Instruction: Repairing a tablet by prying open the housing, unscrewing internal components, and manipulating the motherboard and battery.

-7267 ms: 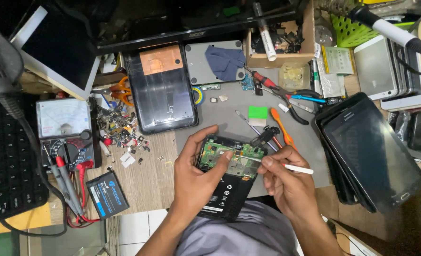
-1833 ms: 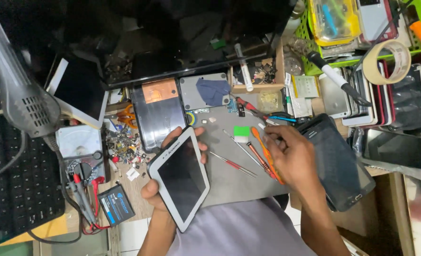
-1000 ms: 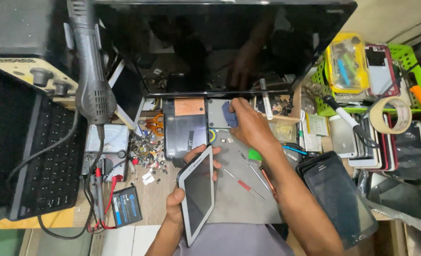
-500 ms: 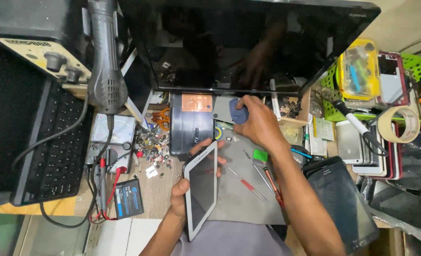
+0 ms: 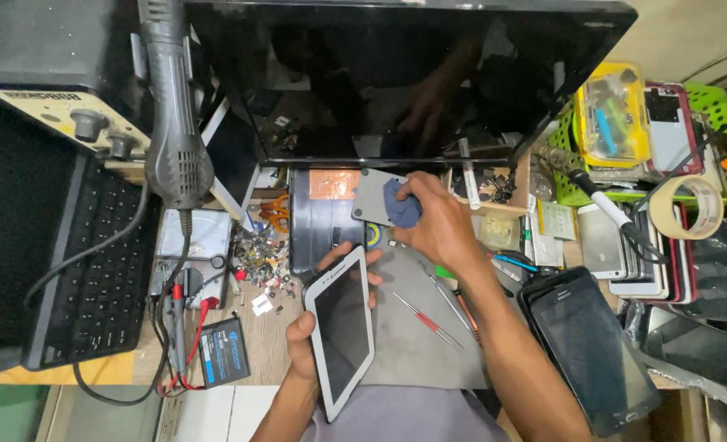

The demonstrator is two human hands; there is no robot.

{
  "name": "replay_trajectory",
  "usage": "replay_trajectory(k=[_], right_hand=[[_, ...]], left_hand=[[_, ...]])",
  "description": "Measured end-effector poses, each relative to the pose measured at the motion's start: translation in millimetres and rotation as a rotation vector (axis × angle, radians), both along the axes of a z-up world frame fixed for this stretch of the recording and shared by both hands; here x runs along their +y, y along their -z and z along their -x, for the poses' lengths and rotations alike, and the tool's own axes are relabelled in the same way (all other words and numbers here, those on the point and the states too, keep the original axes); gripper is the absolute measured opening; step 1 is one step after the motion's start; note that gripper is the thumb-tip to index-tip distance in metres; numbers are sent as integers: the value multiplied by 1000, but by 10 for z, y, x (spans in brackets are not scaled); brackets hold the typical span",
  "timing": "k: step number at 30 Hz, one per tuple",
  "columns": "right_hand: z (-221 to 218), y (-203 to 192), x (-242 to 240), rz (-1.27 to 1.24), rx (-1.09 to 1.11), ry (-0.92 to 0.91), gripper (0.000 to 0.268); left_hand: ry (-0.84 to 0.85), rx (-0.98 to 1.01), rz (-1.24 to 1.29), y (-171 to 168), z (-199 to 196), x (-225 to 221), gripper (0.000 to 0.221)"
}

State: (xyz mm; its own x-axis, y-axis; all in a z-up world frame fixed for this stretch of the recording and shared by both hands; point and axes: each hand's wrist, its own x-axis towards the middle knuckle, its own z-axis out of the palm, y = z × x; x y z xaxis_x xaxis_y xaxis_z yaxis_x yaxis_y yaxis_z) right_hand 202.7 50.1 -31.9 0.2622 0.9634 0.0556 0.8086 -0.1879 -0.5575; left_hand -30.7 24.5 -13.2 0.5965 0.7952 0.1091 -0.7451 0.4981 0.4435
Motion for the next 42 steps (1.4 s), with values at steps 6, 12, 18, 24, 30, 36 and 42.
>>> replay_trajectory(k=[6, 12, 18, 24, 30, 36, 42], right_hand=[[136, 74, -85, -48, 2, 23, 50], [229, 30, -356, -108, 140, 64, 43], [281, 65, -535, -21, 205, 142, 48], [294, 92, -566, 9, 189, 133, 45], [319, -94, -537, 30, 159, 110, 44], [304, -181, -574, 94, 133, -11, 43], [307, -331, -594, 95, 204, -41, 54]], left_hand=[[-7, 52, -15, -48, -26, 18, 110], [57, 64, 35, -23, -24, 19, 108], [164, 110, 95, 23, -35, -9, 116], [200, 91, 40, 43, -69, 20, 115], [299, -69, 158, 143, -66, 31, 111], [297, -55, 276, 329, 14, -55, 95], [341, -52, 316, 310, 77, -56, 99]])
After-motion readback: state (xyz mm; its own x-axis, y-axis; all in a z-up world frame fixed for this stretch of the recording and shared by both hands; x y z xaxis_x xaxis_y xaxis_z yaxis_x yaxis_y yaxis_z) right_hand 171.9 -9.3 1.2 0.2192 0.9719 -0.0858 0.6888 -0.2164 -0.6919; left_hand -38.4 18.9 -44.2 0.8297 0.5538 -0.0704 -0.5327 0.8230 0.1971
